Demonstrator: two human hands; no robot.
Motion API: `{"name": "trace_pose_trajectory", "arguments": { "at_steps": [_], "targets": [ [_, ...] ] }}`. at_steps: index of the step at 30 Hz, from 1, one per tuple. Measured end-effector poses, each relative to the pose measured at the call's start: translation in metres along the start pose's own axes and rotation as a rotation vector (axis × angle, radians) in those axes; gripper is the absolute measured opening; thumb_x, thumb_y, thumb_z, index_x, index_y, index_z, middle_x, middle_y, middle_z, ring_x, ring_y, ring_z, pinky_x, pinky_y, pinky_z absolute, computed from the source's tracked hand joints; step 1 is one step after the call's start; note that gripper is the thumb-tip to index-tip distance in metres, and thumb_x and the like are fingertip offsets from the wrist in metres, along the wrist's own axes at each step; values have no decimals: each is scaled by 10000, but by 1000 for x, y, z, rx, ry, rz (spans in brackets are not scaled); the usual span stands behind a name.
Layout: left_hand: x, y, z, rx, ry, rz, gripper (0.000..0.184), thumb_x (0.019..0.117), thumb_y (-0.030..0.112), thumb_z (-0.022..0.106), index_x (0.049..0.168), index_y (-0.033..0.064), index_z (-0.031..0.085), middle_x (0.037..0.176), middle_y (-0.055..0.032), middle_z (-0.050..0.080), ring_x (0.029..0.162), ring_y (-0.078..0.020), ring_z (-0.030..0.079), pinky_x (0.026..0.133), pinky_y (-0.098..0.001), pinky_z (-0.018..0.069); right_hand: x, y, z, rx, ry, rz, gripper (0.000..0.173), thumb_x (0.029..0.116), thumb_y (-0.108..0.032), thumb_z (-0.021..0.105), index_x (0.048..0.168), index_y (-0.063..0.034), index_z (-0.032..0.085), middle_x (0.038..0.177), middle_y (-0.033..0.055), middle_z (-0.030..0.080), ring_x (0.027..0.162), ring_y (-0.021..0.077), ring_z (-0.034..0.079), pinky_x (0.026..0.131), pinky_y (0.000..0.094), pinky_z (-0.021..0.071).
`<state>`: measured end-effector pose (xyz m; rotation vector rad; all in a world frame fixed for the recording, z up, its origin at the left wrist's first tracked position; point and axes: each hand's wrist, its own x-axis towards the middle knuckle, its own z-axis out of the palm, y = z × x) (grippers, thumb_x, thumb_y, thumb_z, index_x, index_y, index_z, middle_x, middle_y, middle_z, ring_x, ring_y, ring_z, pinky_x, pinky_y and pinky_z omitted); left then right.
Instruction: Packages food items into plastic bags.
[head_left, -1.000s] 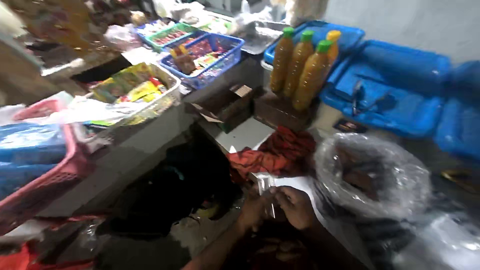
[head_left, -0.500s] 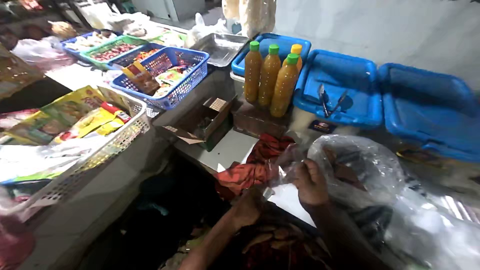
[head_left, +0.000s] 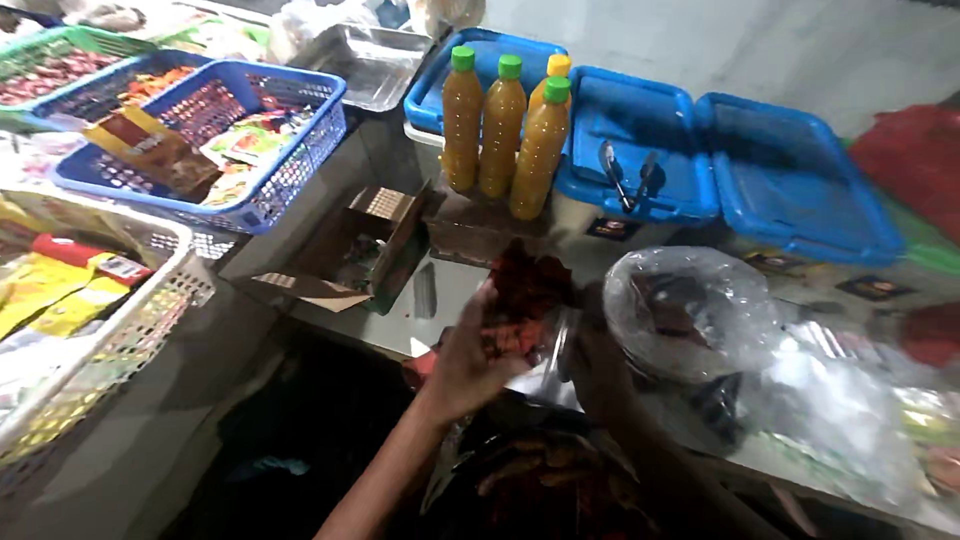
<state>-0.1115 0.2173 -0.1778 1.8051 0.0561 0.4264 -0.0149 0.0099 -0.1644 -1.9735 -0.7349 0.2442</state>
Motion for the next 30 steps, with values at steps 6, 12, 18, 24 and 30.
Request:
{"name": "trace_pose_trajectory", "arguments": {
  "at_steps": [6, 12, 18, 24, 30],
  "targets": [
    [-15, -5, 40, -31, 145, -126, 182, 1003, 152, 631, 1140, 60, 705, 947, -30, 731, 759, -122, 704, 688, -320, 629, -3, 9, 2, -169, -88, -16, 349, 1082, -352, 461, 1051, -76, 671, 784, 6, 641, 675, 82, 614, 620, 301, 549],
    [-11, -10, 23, -375, 423, -286, 301, 1100, 220, 470, 1010, 3, 660, 768, -100, 661, 644, -185, 641, 606, -353, 575, 0, 2, -8, -131, -326, 57, 350, 970, -432, 662, 1155, -137, 689, 840, -23, 663, 689, 61, 607, 642, 272, 549],
    [-22, -6, -5, -338, 723, -175, 163, 1064, 179, 543, 1044, 43, 632, 776, -65, 657, 631, -171, 649, 614, -356, 600, 1, 24, -17, -95, -208, -42, 243, 969, -347, 689, 1041, -118, 726, 859, -31, 708, 740, 36, 652, 688, 247, 577],
    [-35, 6, -6, -321, 860, -227, 204, 1077, 218, 518, 983, 78, 633, 787, -37, 656, 640, -132, 635, 596, -309, 578, 4, 38, -9, 290, -94, -220, 128, 952, -158, 708, 982, -34, 701, 1095, 79, 732, 931, 138, 721, 779, 293, 632],
    [-53, 14, 4, 124, 597, -72, 213, 1070, 181, 525, 1024, 51, 688, 780, -21, 683, 653, -131, 660, 618, -303, 593, 2, 28, -20, -17, -208, -414, 349, 939, -213, 669, 1260, -75, 662, 1261, 60, 675, 1146, 140, 647, 962, 341, 577]
  ]
}}
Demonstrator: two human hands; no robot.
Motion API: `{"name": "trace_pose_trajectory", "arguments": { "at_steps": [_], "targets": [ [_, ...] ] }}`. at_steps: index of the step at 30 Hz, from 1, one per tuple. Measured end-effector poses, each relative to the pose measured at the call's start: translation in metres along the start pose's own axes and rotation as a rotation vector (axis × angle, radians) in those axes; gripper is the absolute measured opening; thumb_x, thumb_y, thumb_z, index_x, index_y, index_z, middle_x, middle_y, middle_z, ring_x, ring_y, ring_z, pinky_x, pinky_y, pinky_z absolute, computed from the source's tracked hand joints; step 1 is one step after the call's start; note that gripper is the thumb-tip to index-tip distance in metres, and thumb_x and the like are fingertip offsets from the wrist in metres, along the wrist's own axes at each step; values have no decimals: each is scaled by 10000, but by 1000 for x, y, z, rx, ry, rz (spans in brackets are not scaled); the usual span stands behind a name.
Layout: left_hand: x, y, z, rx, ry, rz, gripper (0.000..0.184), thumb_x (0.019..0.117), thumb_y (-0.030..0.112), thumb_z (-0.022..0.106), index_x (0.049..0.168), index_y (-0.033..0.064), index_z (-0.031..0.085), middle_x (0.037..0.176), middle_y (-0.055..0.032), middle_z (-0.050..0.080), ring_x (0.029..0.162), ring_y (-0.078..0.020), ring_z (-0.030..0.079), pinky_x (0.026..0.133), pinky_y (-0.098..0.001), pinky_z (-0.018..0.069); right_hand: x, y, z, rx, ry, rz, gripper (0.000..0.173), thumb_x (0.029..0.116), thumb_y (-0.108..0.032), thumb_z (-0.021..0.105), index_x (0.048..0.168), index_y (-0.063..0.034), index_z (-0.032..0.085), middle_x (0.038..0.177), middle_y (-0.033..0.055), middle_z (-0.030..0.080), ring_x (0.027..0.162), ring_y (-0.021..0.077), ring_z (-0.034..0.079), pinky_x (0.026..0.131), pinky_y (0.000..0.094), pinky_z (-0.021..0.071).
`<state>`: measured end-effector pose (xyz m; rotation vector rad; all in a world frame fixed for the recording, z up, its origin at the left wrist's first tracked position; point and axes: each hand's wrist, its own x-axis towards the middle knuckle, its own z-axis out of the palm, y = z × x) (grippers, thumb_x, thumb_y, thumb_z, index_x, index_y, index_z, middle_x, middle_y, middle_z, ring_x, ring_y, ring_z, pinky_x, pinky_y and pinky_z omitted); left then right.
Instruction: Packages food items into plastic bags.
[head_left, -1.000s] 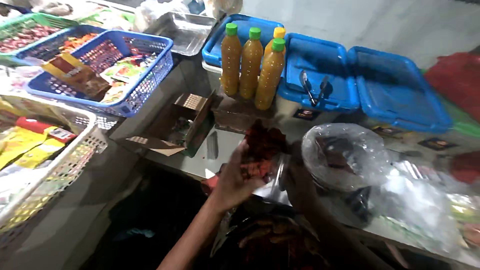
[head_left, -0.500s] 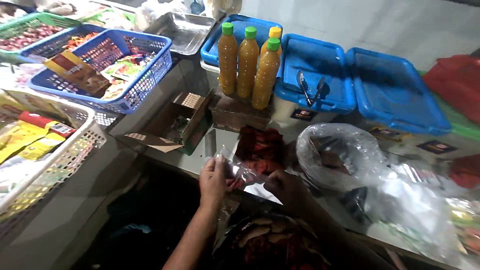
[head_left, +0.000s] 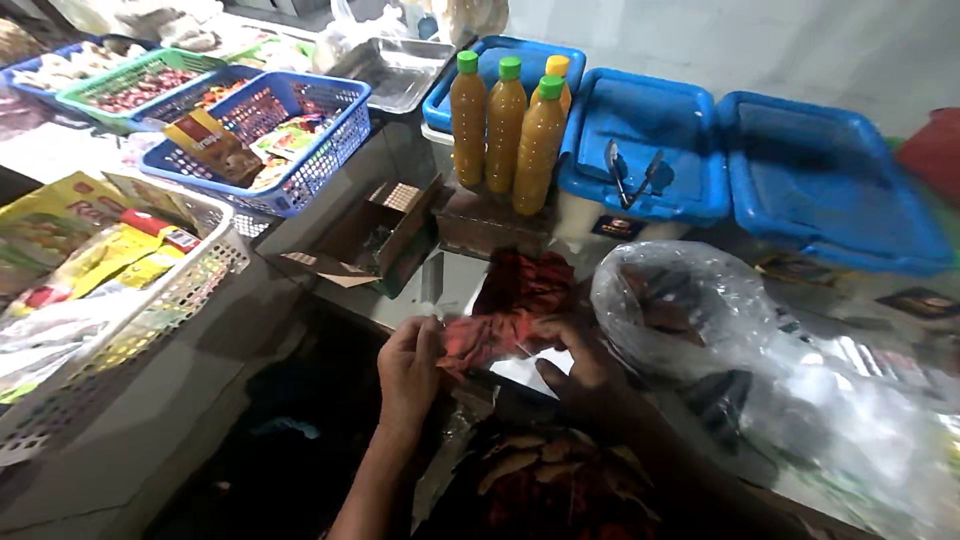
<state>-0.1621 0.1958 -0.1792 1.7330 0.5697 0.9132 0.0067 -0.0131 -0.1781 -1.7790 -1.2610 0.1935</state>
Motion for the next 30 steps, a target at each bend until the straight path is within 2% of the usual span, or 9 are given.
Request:
{"name": "trace_pose_trajectory", "arguments": {
  "at_steps": [2, 4, 7, 10, 13, 16, 21, 26, 30],
  "targets": [
    [-8, 4, 8, -2, -70, 71, 232, 1071, 159, 509, 1020, 35, 699, 812, -16, 689, 683, -126, 671, 640, -302, 605, 2, -15, 3, 99, -20, 42, 207, 978, -239, 668, 1100, -77, 707, 1023, 21, 719, 876, 69, 681, 738, 248, 599],
    [-17, 9, 21, -127, -101, 78, 205, 1057, 126, 536, 993, 24, 701, 828, -34, 689, 678, -134, 659, 628, -303, 596, 1, -22, 9, 192, -44, 54, 211, 987, -237, 662, 1082, -54, 712, 1004, 44, 714, 849, 78, 677, 716, 248, 596],
    [-25, 14, 33, -221, -158, 74, 269, 1066, 169, 514, 867, 81, 673, 727, 21, 631, 611, -82, 606, 571, -260, 551, -4, -22, 20, 190, 99, 42, 381, 943, -247, 714, 1259, -46, 645, 1205, 96, 666, 1040, 142, 668, 849, 312, 606],
    [-23, 12, 28, -172, -424, 150, 289, 1066, 229, 545, 838, 90, 657, 771, 30, 609, 689, -61, 590, 640, -243, 531, -4, -18, 15, 232, 48, -34, 785, 913, -329, 753, 1558, -61, 396, 1540, 140, 488, 1374, 213, 522, 1128, 408, 488],
    [-21, 18, 28, -68, -539, 204, 293, 1058, 255, 571, 844, 75, 658, 798, 2, 610, 731, -85, 595, 677, -270, 531, 0, -21, 11, 311, -41, -101, 403, 939, -257, 755, 1262, -26, 684, 1184, 62, 732, 1094, 114, 695, 994, 331, 587],
    [-21, 19, 32, -54, -468, 171, 319, 1057, 249, 568, 788, 86, 625, 705, 17, 569, 620, -75, 552, 576, -255, 493, 0, -28, 8, 429, -126, -17, 272, 977, -270, 707, 1071, -14, 701, 957, 39, 726, 865, 86, 697, 799, 278, 609],
    [-27, 19, 40, -65, -408, 129, 326, 1050, 269, 581, 773, 99, 610, 684, 32, 548, 593, -66, 527, 556, -247, 473, 0, -26, 10, 384, -100, 70, 281, 979, -318, 698, 992, -39, 724, 852, 15, 712, 750, 42, 662, 691, 236, 576],
    [-31, 24, 35, -222, -493, 25, 181, 1019, 169, 633, 1101, 8, 632, 923, -73, 697, 766, -174, 687, 686, -334, 614, 3, -27, 9, 475, 46, 144, 173, 985, -180, 676, 1007, -16, 727, 888, 41, 738, 781, 99, 706, 737, 291, 620],
    [-30, 22, 35, -120, -377, 107, 262, 1082, 184, 486, 928, 53, 654, 750, 3, 635, 630, -95, 616, 586, -268, 558, 3, -26, 5, 453, -22, 144, 195, 971, -217, 699, 978, -23, 708, 861, 24, 713, 756, 70, 676, 710, 257, 595]
  ]
}}
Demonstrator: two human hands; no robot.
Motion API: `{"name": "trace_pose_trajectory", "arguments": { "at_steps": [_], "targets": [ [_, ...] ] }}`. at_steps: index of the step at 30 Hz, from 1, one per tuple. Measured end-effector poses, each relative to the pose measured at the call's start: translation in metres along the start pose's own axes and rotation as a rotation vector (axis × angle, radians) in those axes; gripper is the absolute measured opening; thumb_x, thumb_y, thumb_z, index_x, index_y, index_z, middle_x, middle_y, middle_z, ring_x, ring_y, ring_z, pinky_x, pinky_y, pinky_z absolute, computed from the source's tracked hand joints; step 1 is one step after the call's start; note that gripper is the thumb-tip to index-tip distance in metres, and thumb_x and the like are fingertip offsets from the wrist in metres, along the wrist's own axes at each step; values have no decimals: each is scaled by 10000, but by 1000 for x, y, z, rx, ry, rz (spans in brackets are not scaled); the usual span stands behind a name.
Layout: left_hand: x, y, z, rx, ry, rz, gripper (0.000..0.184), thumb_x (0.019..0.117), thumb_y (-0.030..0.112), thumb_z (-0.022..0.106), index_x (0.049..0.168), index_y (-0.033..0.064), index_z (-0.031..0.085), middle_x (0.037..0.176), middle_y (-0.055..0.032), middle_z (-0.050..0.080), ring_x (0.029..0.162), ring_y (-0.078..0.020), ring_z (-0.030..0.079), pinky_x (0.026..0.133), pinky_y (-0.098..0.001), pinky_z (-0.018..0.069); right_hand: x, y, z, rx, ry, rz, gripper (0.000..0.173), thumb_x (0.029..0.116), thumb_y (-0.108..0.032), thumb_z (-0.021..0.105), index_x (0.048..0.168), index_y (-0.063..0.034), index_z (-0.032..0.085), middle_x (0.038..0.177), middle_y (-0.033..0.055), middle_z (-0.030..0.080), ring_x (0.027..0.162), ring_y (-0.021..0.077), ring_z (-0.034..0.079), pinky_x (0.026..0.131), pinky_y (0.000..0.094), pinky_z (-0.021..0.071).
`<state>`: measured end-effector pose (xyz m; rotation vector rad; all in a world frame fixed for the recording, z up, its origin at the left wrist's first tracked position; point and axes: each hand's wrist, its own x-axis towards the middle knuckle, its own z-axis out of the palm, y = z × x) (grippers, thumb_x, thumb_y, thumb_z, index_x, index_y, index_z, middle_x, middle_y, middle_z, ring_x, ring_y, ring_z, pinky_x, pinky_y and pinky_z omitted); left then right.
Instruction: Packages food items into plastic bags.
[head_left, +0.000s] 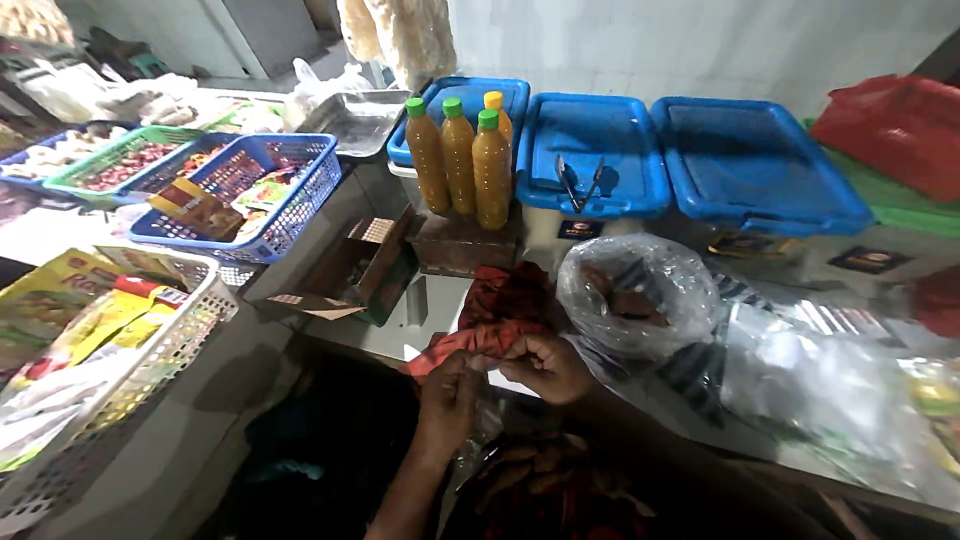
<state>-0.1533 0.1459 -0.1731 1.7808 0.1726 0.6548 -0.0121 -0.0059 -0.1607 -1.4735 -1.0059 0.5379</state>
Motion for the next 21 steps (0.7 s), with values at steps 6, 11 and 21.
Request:
{"name": "trace_pose_trajectory", "arguments": {
  "at_steps": [6, 11, 21],
  "targets": [
    [1, 3, -15, 66, -196, -48, 271, 917, 339, 771, 992, 85, 714, 860, 16, 702, 730, -79, 659, 675, -286, 592, -2, -2, 4, -85, -9, 18, 238, 1020, -217, 616, 1009, 0, 711, 879, 44, 721, 771, 84, 699, 728, 282, 622],
    [-9, 1, -45, 274, -423, -325, 188, 908, 270, 766, 1026, 123, 760, 919, 5, 732, 807, -95, 683, 782, -360, 599, 4, -3, -14, -97, 227, 6, 187, 979, -180, 661, 1081, -31, 706, 949, 54, 729, 778, 140, 707, 702, 333, 635],
    [-31, -4, -90, -43, 128, -264, 117, 970, 113, 698, 1033, 17, 721, 955, -95, 737, 841, -194, 713, 791, -361, 616, 4, 13, -13, -184, 319, 149, 316, 999, -356, 597, 966, -65, 714, 703, 2, 649, 559, 105, 609, 528, 294, 553]
  ]
}}
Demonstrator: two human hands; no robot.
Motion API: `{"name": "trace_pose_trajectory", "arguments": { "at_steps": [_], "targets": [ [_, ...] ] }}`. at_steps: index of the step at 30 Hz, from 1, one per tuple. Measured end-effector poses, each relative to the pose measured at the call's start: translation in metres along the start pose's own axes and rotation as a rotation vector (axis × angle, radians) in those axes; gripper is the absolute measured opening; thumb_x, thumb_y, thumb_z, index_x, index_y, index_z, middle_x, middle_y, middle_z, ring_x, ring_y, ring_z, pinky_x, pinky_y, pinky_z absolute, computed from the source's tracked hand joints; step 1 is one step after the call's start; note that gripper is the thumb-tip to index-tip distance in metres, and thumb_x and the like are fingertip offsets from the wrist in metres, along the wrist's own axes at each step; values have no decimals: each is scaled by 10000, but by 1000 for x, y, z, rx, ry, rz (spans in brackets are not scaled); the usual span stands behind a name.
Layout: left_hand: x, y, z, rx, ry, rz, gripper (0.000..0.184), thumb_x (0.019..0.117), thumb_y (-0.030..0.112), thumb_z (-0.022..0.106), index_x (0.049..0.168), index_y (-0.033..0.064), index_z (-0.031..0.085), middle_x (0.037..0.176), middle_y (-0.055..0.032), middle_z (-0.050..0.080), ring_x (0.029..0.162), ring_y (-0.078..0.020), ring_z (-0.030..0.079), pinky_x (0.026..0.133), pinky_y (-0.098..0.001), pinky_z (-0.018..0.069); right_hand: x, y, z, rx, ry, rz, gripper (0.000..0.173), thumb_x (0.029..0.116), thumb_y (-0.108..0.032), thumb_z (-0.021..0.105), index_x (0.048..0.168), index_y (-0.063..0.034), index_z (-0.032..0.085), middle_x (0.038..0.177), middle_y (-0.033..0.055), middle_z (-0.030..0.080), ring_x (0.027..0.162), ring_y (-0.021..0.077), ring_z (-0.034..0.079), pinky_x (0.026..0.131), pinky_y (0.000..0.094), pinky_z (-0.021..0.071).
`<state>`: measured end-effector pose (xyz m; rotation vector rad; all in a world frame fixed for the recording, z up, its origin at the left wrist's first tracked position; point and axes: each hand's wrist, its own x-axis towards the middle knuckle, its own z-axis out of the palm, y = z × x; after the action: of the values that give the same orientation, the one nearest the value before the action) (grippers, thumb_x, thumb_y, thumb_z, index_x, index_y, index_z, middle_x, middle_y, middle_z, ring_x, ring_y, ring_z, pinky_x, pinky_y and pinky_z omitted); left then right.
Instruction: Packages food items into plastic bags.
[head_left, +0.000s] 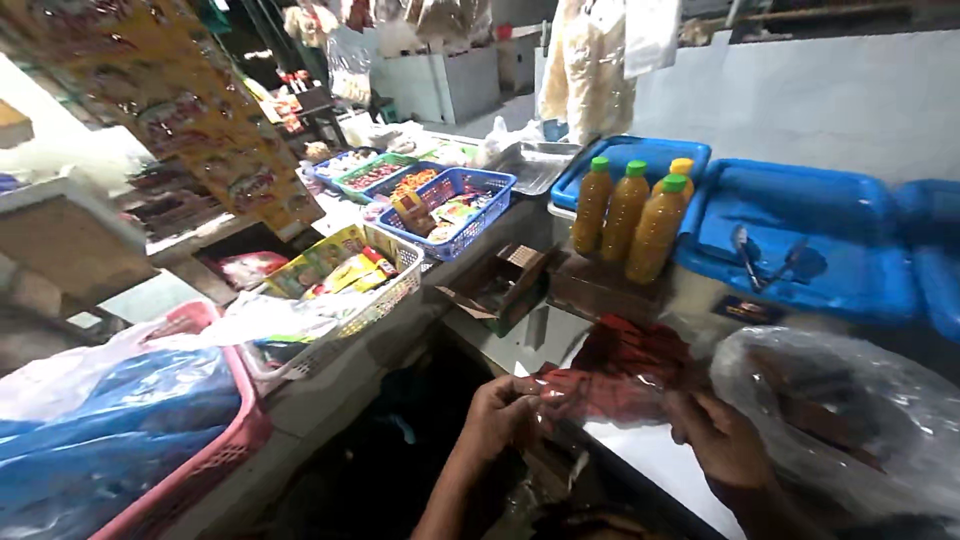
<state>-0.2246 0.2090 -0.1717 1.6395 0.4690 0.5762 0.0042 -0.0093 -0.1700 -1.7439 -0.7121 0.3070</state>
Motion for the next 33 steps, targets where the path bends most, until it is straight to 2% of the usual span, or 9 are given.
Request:
{"name": "trace_pose_trajectory", "arguments": {
  "at_steps": [3, 6, 9, 11, 14, 19, 26, 29, 33],
  "targets": [
    [-3, -5, -4, 171, 83, 25, 166, 988, 217, 688, 917, 71, 725, 804, -23, 716, 694, -128, 683, 666, -311, 600, 4, -1, 2, 160, -38, 14, 199, 979, -201, 642, 1057, -28, 705, 821, 49, 717, 654, 138, 687, 596, 296, 614],
    [-4, -9, -1, 423, 249, 63, 280, 1010, 319, 649, 831, 114, 712, 738, 19, 674, 648, -90, 641, 625, -297, 564, 4, -3, 12, 265, -79, -16, 238, 1012, -242, 580, 974, -34, 688, 677, 28, 637, 550, 132, 608, 536, 288, 554],
    [-7, 3, 14, 793, 441, 53, 376, 933, 332, 705, 1198, 66, 691, 1151, -134, 668, 1059, -275, 655, 904, -512, 556, -2, -8, 22, 229, -70, -82, 163, 970, -176, 656, 1005, -23, 700, 796, 38, 723, 638, 130, 686, 589, 287, 611],
    [-10, 23, 35, 730, 481, 68, 423, 884, 364, 766, 1159, 57, 675, 1100, -117, 656, 963, -223, 661, 835, -427, 588, -8, -16, 31, 206, -66, -150, 132, 901, -102, 718, 1003, -20, 699, 879, 33, 742, 699, 117, 706, 634, 295, 628],
    [-15, 39, 70, 321, 194, 49, 351, 865, 285, 812, 1091, 46, 689, 915, -38, 690, 767, -119, 669, 712, -315, 603, -22, -23, 45, 178, -123, -238, 134, 837, -94, 788, 932, -44, 708, 875, 4, 726, 705, 53, 673, 639, 241, 607],
    [-1, 15, 85, 6, -19, 152, 75, 954, 61, 685, 1011, 12, 692, 930, -53, 707, 817, -127, 685, 764, -320, 606, -23, -7, 46, 141, -210, -233, 132, 814, -123, 787, 878, -70, 684, 855, 5, 694, 683, 42, 621, 601, 218, 548],
    [-12, 18, 99, 605, 41, 206, 262, 904, 91, 713, 1136, 6, 626, 914, -80, 715, 798, -172, 713, 756, -378, 624, -18, 9, 42, 288, -56, 101, 191, 898, -117, 679, 1007, 12, 588, 824, 89, 685, 643, 197, 699, 581, 377, 631],
    [-16, 13, 102, 743, -143, 450, 190, 911, 66, 682, 1081, 126, 740, 963, -99, 702, 853, -217, 698, 769, -405, 615, -13, 17, 36, 181, -72, -2, 162, 880, -82, 622, 1018, -9, 575, 807, 58, 658, 616, 161, 662, 537, 347, 597],
    [-5, 10, 93, 928, -238, 309, 148, 970, 186, 635, 1034, 150, 764, 986, -75, 706, 901, -215, 700, 812, -409, 609, -12, 13, 22, 143, -305, -278, 103, 973, -61, 567, 1020, -19, 649, 880, 54, 689, 686, 120, 668, 613, 309, 604]
  ]
}}
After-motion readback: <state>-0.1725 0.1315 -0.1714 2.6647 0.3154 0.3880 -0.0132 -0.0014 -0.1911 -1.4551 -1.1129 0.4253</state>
